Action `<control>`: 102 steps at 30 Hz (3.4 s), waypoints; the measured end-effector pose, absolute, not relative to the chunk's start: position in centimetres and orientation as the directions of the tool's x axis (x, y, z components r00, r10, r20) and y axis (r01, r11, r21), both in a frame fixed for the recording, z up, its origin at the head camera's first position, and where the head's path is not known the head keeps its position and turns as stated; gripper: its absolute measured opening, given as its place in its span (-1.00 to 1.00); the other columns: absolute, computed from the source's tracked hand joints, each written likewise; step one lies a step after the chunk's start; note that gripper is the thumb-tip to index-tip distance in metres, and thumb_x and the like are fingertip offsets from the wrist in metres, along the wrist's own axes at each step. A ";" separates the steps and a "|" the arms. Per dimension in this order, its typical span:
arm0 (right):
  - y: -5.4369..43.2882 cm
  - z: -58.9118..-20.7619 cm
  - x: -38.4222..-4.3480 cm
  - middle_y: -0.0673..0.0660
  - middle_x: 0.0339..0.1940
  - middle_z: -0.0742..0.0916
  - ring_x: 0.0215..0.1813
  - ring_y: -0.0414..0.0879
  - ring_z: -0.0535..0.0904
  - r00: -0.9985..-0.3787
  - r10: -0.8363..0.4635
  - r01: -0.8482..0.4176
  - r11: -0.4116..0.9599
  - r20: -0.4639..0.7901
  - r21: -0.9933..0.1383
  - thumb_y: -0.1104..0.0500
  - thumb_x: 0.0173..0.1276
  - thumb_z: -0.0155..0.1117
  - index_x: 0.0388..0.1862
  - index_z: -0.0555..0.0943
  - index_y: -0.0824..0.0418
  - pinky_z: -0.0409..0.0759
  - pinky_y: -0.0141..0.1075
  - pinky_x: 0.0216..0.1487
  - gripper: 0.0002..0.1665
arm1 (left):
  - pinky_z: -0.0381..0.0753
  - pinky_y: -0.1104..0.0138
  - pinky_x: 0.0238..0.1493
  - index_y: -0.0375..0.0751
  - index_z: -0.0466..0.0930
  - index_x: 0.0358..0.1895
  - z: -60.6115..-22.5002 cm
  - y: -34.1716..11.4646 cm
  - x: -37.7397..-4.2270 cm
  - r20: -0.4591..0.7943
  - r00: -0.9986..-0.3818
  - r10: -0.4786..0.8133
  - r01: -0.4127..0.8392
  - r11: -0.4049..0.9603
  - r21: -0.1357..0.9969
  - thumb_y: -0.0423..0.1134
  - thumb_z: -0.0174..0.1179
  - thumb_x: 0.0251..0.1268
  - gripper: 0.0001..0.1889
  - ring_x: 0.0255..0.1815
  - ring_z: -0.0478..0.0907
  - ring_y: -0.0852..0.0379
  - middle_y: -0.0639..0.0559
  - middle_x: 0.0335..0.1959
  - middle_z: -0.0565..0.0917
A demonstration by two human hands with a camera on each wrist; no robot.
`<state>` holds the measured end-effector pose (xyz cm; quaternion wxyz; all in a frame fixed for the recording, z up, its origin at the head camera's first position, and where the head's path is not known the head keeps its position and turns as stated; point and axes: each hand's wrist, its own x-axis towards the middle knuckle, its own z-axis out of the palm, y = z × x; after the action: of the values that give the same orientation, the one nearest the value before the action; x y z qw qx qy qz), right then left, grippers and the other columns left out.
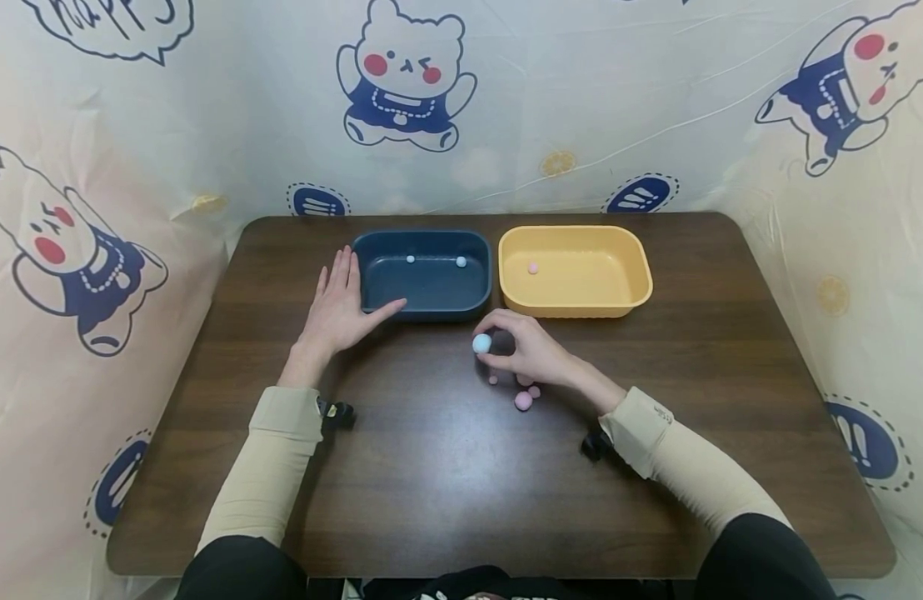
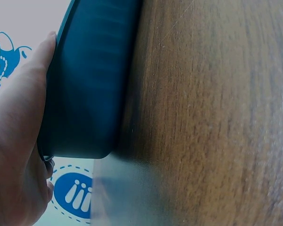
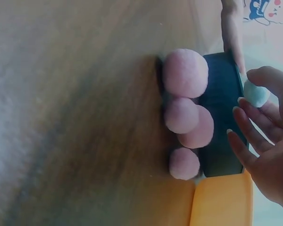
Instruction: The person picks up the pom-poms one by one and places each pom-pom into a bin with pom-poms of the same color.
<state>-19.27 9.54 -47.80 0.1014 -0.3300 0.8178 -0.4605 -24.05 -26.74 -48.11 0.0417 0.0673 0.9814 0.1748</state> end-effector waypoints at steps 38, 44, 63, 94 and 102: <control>7.3 -45.4 -24.0 0.22 0.11 0.80 0.16 0.10 0.66 -0.818 -0.519 -0.467 0.351 0.247 -0.812 0.24 0.43 0.57 0.18 0.71 0.29 0.65 0.12 0.36 -0.61 | -0.36 -0.23 0.86 -0.24 -0.40 0.82 -48.1 -26.8 -24.0 -0.064 -0.987 0.146 0.116 0.932 0.344 0.74 -0.06 0.33 0.38 0.91 -0.41 -0.20 -0.11 0.87 -0.43; 6.7 -45.1 -24.8 0.28 0.14 0.78 0.20 0.15 0.67 -0.826 -0.506 -0.450 0.327 0.248 -0.831 0.28 0.42 0.56 0.20 0.69 0.37 0.65 0.15 0.46 -0.58 | -0.38 -0.20 0.86 -0.23 -0.40 0.82 -48.2 -26.7 -24.0 -0.064 -0.988 0.141 0.110 0.929 0.352 0.75 -0.06 0.31 0.40 0.91 -0.42 -0.19 -0.10 0.88 -0.43; 4.5 -45.4 -27.6 0.26 0.18 0.78 0.27 0.13 0.68 -0.863 -0.457 -0.410 0.389 0.213 -0.825 0.22 0.48 0.53 0.20 0.69 0.30 0.66 0.01 0.48 -0.61 | -0.37 -0.18 0.87 -0.20 -0.38 0.83 -48.2 -26.9 -23.8 -0.044 -0.988 0.146 0.121 0.927 0.354 0.76 -0.08 0.31 0.38 0.91 -0.39 -0.20 -0.08 0.88 -0.40; 1.4 -46.5 -31.0 0.27 0.20 0.76 0.22 0.12 0.64 -0.909 -0.403 -0.318 0.511 0.104 -0.799 0.17 0.53 0.49 0.23 0.67 0.28 0.70 -0.06 0.42 -0.61 | -0.39 -0.17 0.87 -0.21 -0.36 0.83 -48.3 -27.0 -24.0 -0.062 -0.988 0.141 0.111 0.933 0.343 0.77 -0.08 0.28 0.40 0.92 -0.42 -0.17 -0.04 0.87 -0.44; 1.3 -46.5 -31.5 0.29 0.20 0.76 0.22 0.13 0.67 -0.919 -0.386 -0.293 0.532 0.081 -0.794 0.18 0.53 0.49 0.21 0.67 0.29 0.70 -0.05 0.44 -0.62 | -0.37 -0.18 0.87 -0.20 -0.38 0.83 -48.4 -27.0 -24.0 -0.049 -0.987 0.155 0.128 0.928 0.349 0.76 -0.07 0.29 0.39 0.92 -0.38 -0.19 -0.08 0.88 -0.39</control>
<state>-31.46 1.33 -46.46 0.0522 -0.1943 0.8736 -0.4430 -24.05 -27.01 -48.40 0.0380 0.0723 0.9811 0.1752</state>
